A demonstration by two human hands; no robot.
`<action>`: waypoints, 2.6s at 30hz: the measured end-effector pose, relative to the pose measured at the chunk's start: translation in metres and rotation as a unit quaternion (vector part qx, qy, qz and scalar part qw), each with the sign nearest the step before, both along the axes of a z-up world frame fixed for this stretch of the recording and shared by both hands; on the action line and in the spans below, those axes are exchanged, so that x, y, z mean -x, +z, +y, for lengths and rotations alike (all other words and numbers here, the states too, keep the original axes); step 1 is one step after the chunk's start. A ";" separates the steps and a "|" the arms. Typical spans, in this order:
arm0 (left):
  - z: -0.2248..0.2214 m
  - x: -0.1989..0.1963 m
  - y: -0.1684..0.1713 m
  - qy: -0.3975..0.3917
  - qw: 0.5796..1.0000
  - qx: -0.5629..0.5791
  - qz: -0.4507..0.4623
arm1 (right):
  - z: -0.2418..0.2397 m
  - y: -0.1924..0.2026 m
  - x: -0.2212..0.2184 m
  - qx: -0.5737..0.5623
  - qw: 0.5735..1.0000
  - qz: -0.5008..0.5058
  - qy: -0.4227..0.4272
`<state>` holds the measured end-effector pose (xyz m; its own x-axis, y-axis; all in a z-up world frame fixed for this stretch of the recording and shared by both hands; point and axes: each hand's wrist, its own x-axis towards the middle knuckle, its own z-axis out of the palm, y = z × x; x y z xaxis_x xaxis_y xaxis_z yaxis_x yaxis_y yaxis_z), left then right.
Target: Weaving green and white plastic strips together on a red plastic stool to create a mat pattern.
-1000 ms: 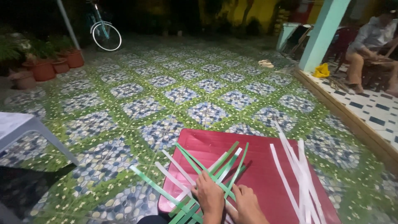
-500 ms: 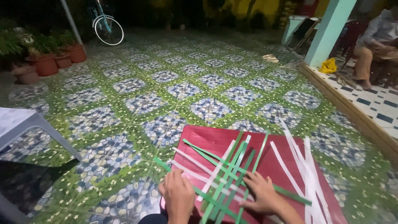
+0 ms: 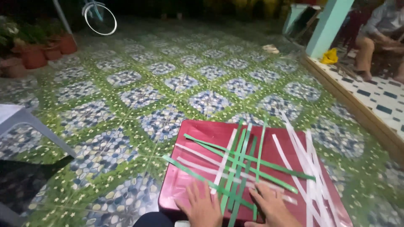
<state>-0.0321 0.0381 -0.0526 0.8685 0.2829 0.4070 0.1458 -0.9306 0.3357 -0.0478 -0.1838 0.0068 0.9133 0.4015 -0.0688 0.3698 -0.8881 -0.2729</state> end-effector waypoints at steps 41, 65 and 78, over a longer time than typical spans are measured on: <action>-0.086 0.018 0.030 0.043 0.992 -0.071 0.095 | -0.054 -0.096 0.015 -0.227 0.925 -0.289 0.091; -0.100 0.022 0.017 0.078 0.992 -0.065 -0.078 | -0.033 -0.033 0.009 -0.206 0.930 -0.301 -0.047; -0.100 0.028 0.023 0.081 0.991 -0.066 -0.078 | -0.021 -0.022 -0.009 -0.233 0.913 -0.330 -0.061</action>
<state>-0.0601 -0.0623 -0.0299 0.7392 0.3493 0.5757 0.2531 -0.9364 0.2432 -0.0392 -0.2046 -0.0149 0.7335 0.1389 0.6653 0.4961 -0.7786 -0.3843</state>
